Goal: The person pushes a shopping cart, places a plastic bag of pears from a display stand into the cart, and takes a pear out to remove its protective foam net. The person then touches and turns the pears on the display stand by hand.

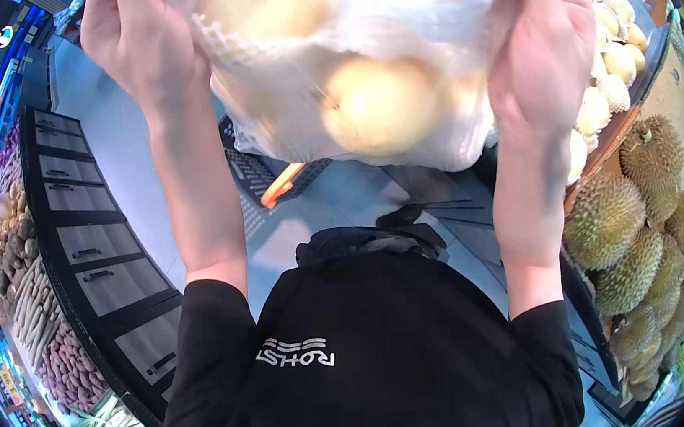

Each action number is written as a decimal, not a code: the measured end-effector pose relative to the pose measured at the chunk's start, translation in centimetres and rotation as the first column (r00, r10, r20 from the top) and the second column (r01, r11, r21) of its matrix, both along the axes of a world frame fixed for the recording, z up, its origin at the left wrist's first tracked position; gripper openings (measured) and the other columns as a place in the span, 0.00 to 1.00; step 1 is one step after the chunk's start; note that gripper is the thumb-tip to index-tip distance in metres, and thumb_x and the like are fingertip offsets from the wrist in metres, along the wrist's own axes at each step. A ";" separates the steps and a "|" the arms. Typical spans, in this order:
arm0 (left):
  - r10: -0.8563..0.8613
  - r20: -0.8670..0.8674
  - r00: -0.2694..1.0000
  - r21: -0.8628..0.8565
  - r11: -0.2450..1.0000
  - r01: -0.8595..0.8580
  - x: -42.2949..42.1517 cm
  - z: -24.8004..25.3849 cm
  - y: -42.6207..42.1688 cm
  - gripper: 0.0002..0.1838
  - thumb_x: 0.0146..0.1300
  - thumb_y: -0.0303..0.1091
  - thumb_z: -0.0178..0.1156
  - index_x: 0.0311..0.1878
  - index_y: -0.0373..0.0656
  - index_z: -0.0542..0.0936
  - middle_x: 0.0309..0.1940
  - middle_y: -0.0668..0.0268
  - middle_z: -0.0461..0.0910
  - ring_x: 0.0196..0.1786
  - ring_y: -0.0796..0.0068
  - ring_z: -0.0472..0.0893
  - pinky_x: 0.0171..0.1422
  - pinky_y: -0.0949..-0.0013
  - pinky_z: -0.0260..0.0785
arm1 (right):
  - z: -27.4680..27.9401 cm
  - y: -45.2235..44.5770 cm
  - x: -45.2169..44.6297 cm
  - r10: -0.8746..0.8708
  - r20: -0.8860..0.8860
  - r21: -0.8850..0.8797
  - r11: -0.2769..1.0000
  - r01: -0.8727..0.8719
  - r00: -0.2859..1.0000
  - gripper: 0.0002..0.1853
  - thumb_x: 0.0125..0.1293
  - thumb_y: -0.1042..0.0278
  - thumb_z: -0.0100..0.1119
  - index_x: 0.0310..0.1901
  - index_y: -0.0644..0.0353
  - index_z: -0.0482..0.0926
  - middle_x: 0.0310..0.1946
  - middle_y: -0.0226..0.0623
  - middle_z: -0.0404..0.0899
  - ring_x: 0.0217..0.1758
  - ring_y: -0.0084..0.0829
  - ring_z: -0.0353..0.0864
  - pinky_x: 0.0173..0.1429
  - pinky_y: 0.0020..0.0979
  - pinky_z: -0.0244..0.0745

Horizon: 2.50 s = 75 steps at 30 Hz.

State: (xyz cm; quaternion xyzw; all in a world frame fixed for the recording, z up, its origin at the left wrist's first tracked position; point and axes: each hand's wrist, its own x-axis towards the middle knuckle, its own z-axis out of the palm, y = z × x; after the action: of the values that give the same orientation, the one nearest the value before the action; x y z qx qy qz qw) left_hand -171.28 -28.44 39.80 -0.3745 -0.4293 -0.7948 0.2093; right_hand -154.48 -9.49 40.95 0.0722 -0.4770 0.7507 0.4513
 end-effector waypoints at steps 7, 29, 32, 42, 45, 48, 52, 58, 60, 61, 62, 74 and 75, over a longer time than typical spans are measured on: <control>0.436 0.019 0.900 -0.111 0.895 -0.431 1.8 -3.7 -14.4 0.18 0.78 0.34 0.48 0.33 0.35 0.79 0.25 0.61 0.83 0.29 0.77 0.78 0.40 0.76 0.67 | -4.8 -12.1 -7.0 0.287 0.238 0.029 0.953 -0.302 0.928 0.11 0.78 0.67 0.48 0.35 0.58 0.75 0.26 0.25 0.74 0.27 0.15 0.68 0.33 0.18 0.63; 0.456 0.562 0.690 -0.590 0.806 -0.051 -12.8 -24.3 -17.6 0.10 0.74 0.35 0.57 0.37 0.41 0.81 0.32 0.68 0.80 0.40 0.78 0.77 0.51 0.71 0.68 | -31.4 -18.0 -19.2 0.177 0.688 -0.022 0.974 -0.224 0.704 0.12 0.77 0.66 0.47 0.35 0.59 0.75 0.31 0.26 0.75 0.40 0.17 0.72 0.52 0.25 0.67; 0.420 0.648 0.635 -0.591 0.803 0.072 -15.1 -28.5 -18.0 0.09 0.74 0.34 0.56 0.38 0.41 0.81 0.35 0.68 0.81 0.43 0.80 0.76 0.53 0.72 0.67 | -34.3 -18.9 -18.8 0.273 0.705 -0.082 0.948 -0.308 0.655 0.14 0.77 0.63 0.46 0.37 0.60 0.77 0.34 0.28 0.77 0.44 0.20 0.73 0.56 0.28 0.67; 0.369 0.797 0.479 -0.576 0.702 0.418 -20.4 -36.5 -17.4 0.11 0.72 0.25 0.49 0.49 0.34 0.81 0.46 0.61 0.82 0.51 0.75 0.79 0.63 0.70 0.69 | -41.9 -23.1 -18.8 0.059 0.891 -0.004 0.993 -0.122 0.450 0.13 0.74 0.65 0.51 0.35 0.67 0.76 0.36 0.44 0.78 0.46 0.39 0.78 0.54 0.37 0.72; 0.345 0.820 0.457 -0.562 0.636 0.528 -21.6 -39.5 -18.1 0.12 0.73 0.25 0.48 0.50 0.33 0.80 0.47 0.60 0.82 0.52 0.74 0.79 0.64 0.70 0.69 | -43.9 -25.5 -19.0 -0.073 0.949 0.073 0.997 0.012 0.307 0.12 0.71 0.65 0.53 0.34 0.66 0.77 0.37 0.50 0.79 0.52 0.51 0.76 0.58 0.43 0.70; 0.263 0.874 0.408 -0.481 0.581 0.657 -22.7 -43.1 -19.7 0.12 0.73 0.27 0.49 0.51 0.34 0.80 0.49 0.61 0.82 0.54 0.75 0.79 0.66 0.70 0.69 | -47.4 -28.9 -19.5 -0.073 0.985 0.042 0.980 0.193 0.154 0.13 0.71 0.63 0.52 0.37 0.65 0.79 0.38 0.52 0.81 0.54 0.52 0.77 0.58 0.45 0.71; 0.159 0.912 0.377 -0.408 0.420 0.810 -24.4 -48.0 -21.3 0.12 0.74 0.29 0.50 0.51 0.34 0.80 0.50 0.61 0.82 0.57 0.73 0.78 0.70 0.68 0.67 | -50.4 -31.5 -19.6 0.033 0.997 -0.063 0.883 0.465 0.074 0.14 0.73 0.62 0.52 0.39 0.66 0.79 0.28 0.47 0.80 0.35 0.38 0.82 0.42 0.37 0.73; 0.161 0.905 0.394 -0.426 0.305 0.852 -25.4 -54.1 -21.9 0.12 0.74 0.30 0.50 0.47 0.35 0.83 0.45 0.65 0.84 0.50 0.79 0.78 0.60 0.73 0.67 | -56.6 -33.4 -19.9 0.148 0.984 -0.179 0.769 0.613 0.101 0.13 0.74 0.63 0.51 0.38 0.65 0.79 0.28 0.36 0.79 0.35 0.25 0.77 0.44 0.30 0.71; 0.142 0.900 0.413 -0.436 0.237 0.868 -25.9 -56.1 -21.7 0.13 0.74 0.30 0.50 0.48 0.35 0.83 0.45 0.66 0.84 0.50 0.79 0.79 0.60 0.74 0.67 | -58.7 -33.5 -19.3 0.174 0.977 -0.211 0.766 0.607 0.119 0.13 0.74 0.63 0.51 0.38 0.64 0.79 0.28 0.36 0.79 0.35 0.25 0.77 0.44 0.30 0.71; 0.142 0.888 0.438 -0.459 0.194 0.867 -26.0 -57.0 -21.5 0.13 0.74 0.30 0.50 0.47 0.35 0.83 0.44 0.66 0.84 0.50 0.79 0.79 0.59 0.74 0.67 | -59.7 -33.5 -18.8 0.197 0.971 -0.239 0.775 0.585 0.136 0.13 0.74 0.63 0.51 0.38 0.64 0.79 0.28 0.35 0.79 0.35 0.26 0.77 0.45 0.30 0.71; 0.141 0.890 0.434 -0.454 0.177 0.873 -26.0 -58.0 -21.2 0.13 0.74 0.30 0.50 0.47 0.35 0.83 0.44 0.66 0.84 0.50 0.79 0.79 0.59 0.74 0.67 | -60.7 -33.7 -18.3 0.201 0.971 -0.240 0.764 0.599 0.132 0.13 0.74 0.63 0.51 0.38 0.64 0.79 0.28 0.35 0.79 0.35 0.26 0.77 0.45 0.30 0.71; 0.210 0.922 0.325 -0.348 0.082 0.934 -21.8 -58.9 -19.6 0.09 0.71 0.28 0.52 0.38 0.40 0.82 0.34 0.76 0.79 0.35 0.91 0.70 0.40 0.84 0.60 | -62.0 -34.5 -13.5 0.129 0.991 -0.120 0.814 0.569 0.024 0.14 0.74 0.62 0.50 0.45 0.64 0.80 0.36 0.45 0.84 0.43 0.37 0.84 0.51 0.36 0.74; 0.208 0.930 0.302 -0.332 0.130 0.934 -20.7 -58.5 -18.9 0.09 0.71 0.28 0.53 0.37 0.40 0.81 0.31 0.79 0.76 0.30 0.93 0.66 0.33 0.84 0.54 | -61.6 -34.2 -12.9 0.127 0.992 -0.111 0.819 0.563 0.011 0.14 0.74 0.62 0.50 0.44 0.64 0.79 0.34 0.44 0.83 0.41 0.37 0.83 0.50 0.36 0.74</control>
State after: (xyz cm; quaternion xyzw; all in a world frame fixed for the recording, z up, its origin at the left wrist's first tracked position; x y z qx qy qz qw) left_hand -191.99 -47.32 -18.74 -0.0763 -0.6836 -0.4547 -0.5657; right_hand -167.40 -43.65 -20.63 -0.6574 -0.4483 0.5947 0.1151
